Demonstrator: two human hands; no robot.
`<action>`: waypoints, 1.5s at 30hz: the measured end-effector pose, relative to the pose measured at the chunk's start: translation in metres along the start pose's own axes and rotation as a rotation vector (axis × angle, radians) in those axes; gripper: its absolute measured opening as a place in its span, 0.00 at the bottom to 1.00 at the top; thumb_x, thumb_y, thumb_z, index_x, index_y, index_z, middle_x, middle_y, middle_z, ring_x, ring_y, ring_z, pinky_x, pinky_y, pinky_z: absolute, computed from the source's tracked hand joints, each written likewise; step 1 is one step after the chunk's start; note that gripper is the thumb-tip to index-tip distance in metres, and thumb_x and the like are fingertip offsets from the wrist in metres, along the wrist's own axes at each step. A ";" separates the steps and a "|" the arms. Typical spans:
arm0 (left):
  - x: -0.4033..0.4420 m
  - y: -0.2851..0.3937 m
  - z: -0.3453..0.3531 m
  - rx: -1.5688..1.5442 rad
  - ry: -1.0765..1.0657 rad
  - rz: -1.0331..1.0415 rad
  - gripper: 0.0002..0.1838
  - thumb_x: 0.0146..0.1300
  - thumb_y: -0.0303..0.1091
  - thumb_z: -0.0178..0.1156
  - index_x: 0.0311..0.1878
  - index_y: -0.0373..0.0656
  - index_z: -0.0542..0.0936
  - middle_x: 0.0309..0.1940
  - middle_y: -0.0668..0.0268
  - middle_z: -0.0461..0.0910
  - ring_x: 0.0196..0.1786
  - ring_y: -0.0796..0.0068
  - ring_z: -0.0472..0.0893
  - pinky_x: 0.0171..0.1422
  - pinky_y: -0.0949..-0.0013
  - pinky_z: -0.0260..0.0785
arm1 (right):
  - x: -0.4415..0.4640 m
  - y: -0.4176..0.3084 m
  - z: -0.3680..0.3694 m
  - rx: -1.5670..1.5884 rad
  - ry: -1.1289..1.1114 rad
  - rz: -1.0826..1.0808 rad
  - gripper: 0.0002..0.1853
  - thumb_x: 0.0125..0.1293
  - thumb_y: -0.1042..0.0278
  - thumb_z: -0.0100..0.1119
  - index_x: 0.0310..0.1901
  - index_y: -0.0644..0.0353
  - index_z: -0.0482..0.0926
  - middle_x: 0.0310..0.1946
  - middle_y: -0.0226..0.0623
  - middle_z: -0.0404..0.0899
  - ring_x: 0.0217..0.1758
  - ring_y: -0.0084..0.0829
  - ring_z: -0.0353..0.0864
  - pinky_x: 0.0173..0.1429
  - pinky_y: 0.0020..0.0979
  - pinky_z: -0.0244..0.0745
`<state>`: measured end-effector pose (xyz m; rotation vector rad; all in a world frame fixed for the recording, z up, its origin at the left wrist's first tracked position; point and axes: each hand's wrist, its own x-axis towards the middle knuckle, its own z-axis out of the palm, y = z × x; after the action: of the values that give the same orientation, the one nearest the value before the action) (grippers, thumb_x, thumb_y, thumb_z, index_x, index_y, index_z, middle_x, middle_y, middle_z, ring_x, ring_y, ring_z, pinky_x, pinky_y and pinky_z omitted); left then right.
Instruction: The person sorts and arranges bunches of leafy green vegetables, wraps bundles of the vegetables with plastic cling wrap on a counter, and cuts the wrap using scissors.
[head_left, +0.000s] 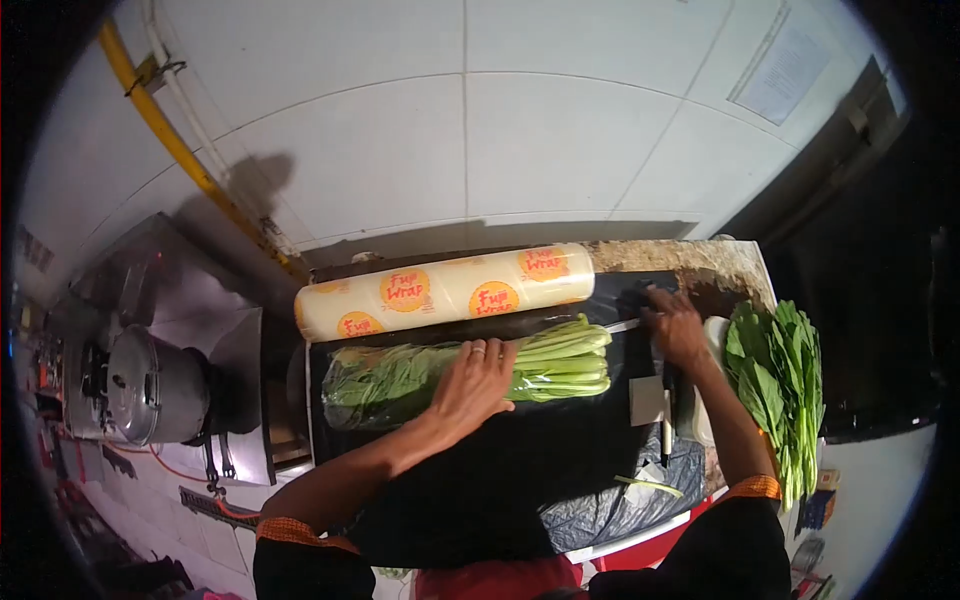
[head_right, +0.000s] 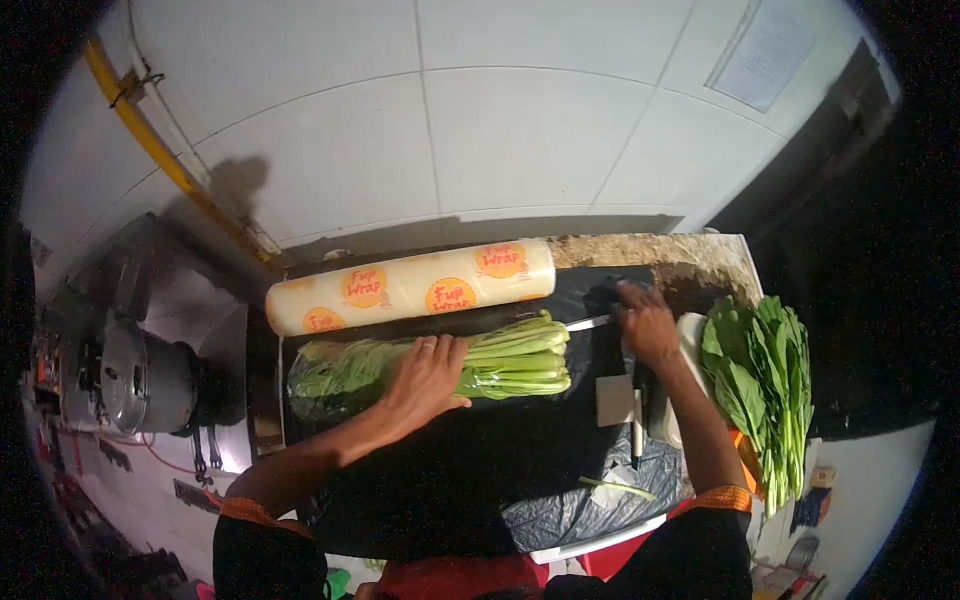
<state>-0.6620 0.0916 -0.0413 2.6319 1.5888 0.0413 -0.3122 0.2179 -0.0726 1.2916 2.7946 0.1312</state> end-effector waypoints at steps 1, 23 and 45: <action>-0.004 0.007 0.004 0.125 0.074 -0.015 0.53 0.35 0.60 0.73 0.58 0.28 0.67 0.44 0.53 0.73 0.51 0.55 0.74 0.60 0.56 0.66 | 0.010 0.000 -0.006 -0.049 0.023 0.063 0.24 0.57 0.72 0.51 0.58 0.51 0.75 0.62 0.42 0.70 0.65 0.40 0.69 0.71 0.45 0.57; -0.038 0.041 -0.041 0.071 0.274 -0.102 0.17 0.42 0.24 0.63 0.39 0.34 0.74 0.28 0.57 0.77 0.35 0.60 0.81 0.39 0.64 0.72 | 0.165 -0.197 -0.104 -0.001 0.235 -0.312 0.55 0.30 0.47 0.74 0.67 0.44 0.61 0.45 0.43 0.76 0.47 0.42 0.78 0.52 0.45 0.61; -0.077 0.048 0.024 -0.632 -0.802 0.171 0.34 0.32 0.53 0.75 0.40 0.35 0.82 0.37 0.51 0.83 0.44 0.58 0.83 0.46 0.61 0.74 | 0.046 -0.265 -0.074 0.178 -0.066 -0.315 0.54 0.31 0.42 0.72 0.66 0.44 0.63 0.43 0.41 0.77 0.44 0.38 0.78 0.52 0.42 0.56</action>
<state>-0.6545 -0.0001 -0.0612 1.9016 0.8815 -0.3836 -0.5490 0.0786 -0.0268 0.8447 2.9604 -0.1755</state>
